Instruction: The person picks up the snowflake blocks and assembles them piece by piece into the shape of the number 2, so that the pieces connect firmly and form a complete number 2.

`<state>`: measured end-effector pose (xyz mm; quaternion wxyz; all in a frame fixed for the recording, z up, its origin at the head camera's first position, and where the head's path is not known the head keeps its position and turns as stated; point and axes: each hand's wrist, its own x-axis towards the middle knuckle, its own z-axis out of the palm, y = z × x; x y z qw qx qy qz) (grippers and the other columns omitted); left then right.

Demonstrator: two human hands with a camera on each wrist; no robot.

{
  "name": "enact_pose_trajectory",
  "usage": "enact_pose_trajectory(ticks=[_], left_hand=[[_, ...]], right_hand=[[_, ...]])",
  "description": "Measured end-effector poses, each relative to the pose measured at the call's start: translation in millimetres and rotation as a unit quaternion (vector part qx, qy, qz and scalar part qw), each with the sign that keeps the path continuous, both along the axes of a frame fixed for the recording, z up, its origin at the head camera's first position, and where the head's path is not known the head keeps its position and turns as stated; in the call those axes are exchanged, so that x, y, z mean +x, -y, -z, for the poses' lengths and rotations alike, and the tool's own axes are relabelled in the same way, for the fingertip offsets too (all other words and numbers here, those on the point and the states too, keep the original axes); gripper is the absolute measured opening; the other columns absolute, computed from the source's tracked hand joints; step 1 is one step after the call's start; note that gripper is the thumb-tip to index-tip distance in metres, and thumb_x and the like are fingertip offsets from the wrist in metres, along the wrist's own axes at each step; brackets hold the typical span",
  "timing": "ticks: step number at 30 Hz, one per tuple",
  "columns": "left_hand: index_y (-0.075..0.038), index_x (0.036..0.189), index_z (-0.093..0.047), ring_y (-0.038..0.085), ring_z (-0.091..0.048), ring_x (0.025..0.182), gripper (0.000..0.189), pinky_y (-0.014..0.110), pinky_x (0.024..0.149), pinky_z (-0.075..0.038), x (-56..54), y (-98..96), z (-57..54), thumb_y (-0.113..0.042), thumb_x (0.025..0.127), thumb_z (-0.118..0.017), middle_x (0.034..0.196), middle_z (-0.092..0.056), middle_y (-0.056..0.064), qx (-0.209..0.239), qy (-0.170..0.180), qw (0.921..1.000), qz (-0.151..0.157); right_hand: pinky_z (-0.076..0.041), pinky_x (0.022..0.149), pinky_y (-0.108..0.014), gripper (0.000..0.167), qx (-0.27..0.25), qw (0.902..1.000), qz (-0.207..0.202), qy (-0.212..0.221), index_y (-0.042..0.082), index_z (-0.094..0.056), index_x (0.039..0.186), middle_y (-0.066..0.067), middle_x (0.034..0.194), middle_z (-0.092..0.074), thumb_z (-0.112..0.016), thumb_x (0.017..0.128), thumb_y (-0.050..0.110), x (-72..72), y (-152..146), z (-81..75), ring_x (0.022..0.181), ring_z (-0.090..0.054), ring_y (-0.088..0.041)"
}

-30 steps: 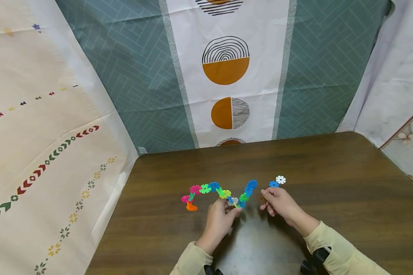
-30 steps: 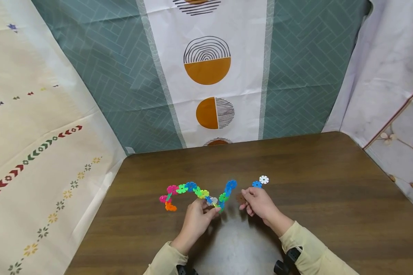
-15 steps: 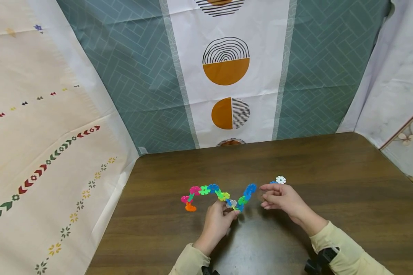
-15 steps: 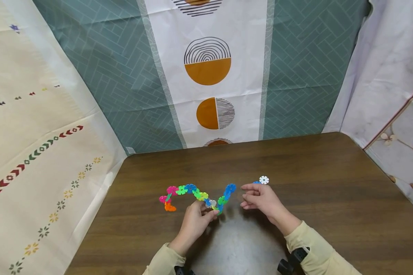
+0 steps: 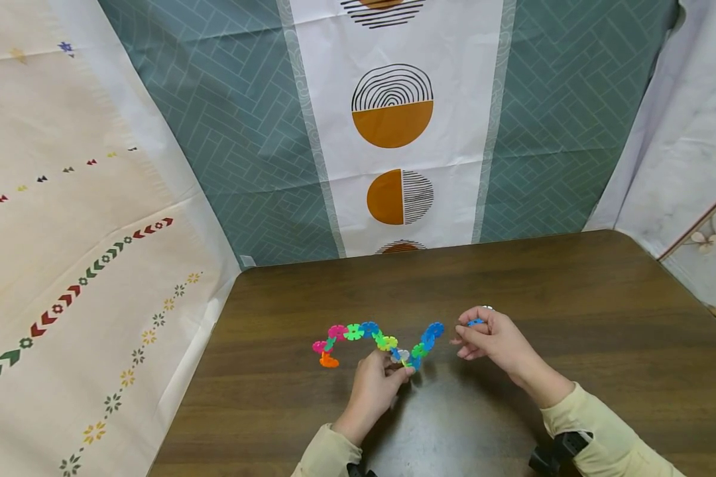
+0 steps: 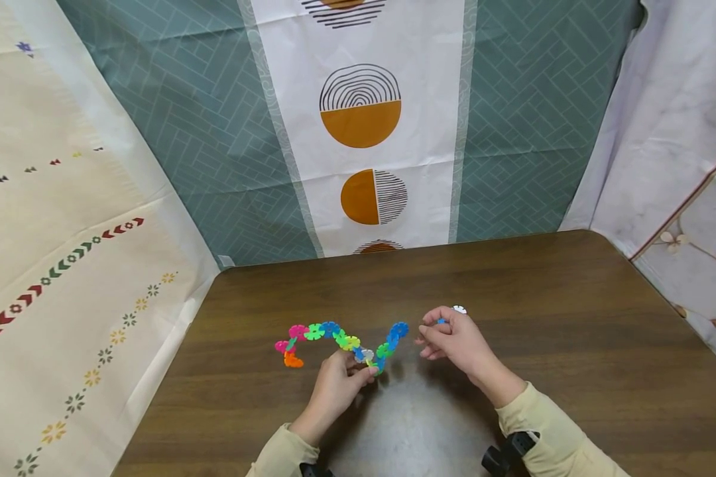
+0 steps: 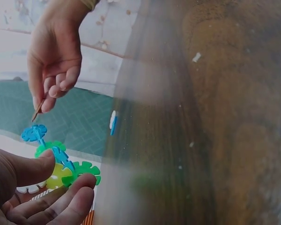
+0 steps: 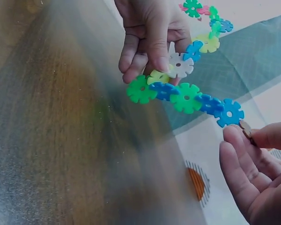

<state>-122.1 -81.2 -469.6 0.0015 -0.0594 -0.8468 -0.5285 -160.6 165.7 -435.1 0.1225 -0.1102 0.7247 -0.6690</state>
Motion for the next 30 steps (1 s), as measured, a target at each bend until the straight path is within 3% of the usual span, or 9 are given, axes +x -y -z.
enact_pose_trajectory(ticks=[5, 12, 20, 30], left_hand=[[-0.005, 0.093, -0.065, 0.014, -0.065, 0.062, 0.017, 0.022, 0.054, -0.050, 1.9, 0.1, -1.3, -0.012, 0.083, -0.078, 0.080, -0.073, 0.000, -0.005, 0.002, 1.0000, -0.001], [-0.005, 0.093, -0.065, 0.008, -0.062, 0.059, 0.019, 0.022, 0.053, -0.049, 4.3, 0.1, -2.0, -0.013, 0.083, -0.078, 0.079, -0.073, 0.001, -0.007, -0.002, 1.0000, 0.002], [-0.005, 0.093, -0.065, 0.004, -0.059, 0.058, 0.019, 0.022, 0.052, -0.049, 4.6, -0.6, -1.3, -0.013, 0.082, -0.079, 0.079, -0.073, 0.001, -0.013, -0.014, 0.9998, 0.005], [-0.006, 0.095, -0.065, 0.003, -0.057, 0.059, 0.019, 0.022, 0.053, -0.049, 4.5, -1.4, -1.5, -0.015, 0.084, -0.078, 0.083, -0.073, 0.000, -0.016, -0.007, 0.9998, 0.006]], right_hand=[[-0.058, 0.069, -0.034, 0.033, 0.010, 0.9995, 0.020, -0.023, -0.010, -0.051, 0.121, -0.014, 0.089, -0.072, -0.061, 0.097, 0.011, 1.5, 5.9, -2.8, 0.072, -0.069, -0.036], [-0.059, 0.064, -0.035, 0.024, 0.006, 0.9979, 0.051, -0.041, -0.008, -0.049, 0.106, -0.031, 0.090, -0.068, -0.062, 0.096, 0.009, 1.3, 13.7, -5.0, 0.065, -0.068, -0.039], [-0.058, 0.058, -0.035, 0.024, 0.058, 0.9940, 0.070, -0.061, -0.003, -0.046, 0.103, -0.015, 0.077, -0.071, -0.062, 0.097, 0.014, 2.9, 18.9, -8.2, 0.058, -0.064, -0.040], [-0.057, 0.060, -0.030, 0.035, 0.095, 0.9896, 0.079, -0.073, 0.002, -0.049, 0.129, -0.009, 0.074, -0.069, -0.060, 0.097, 0.011, 3.4, 22.2, -11.3, 0.057, -0.061, -0.038]])
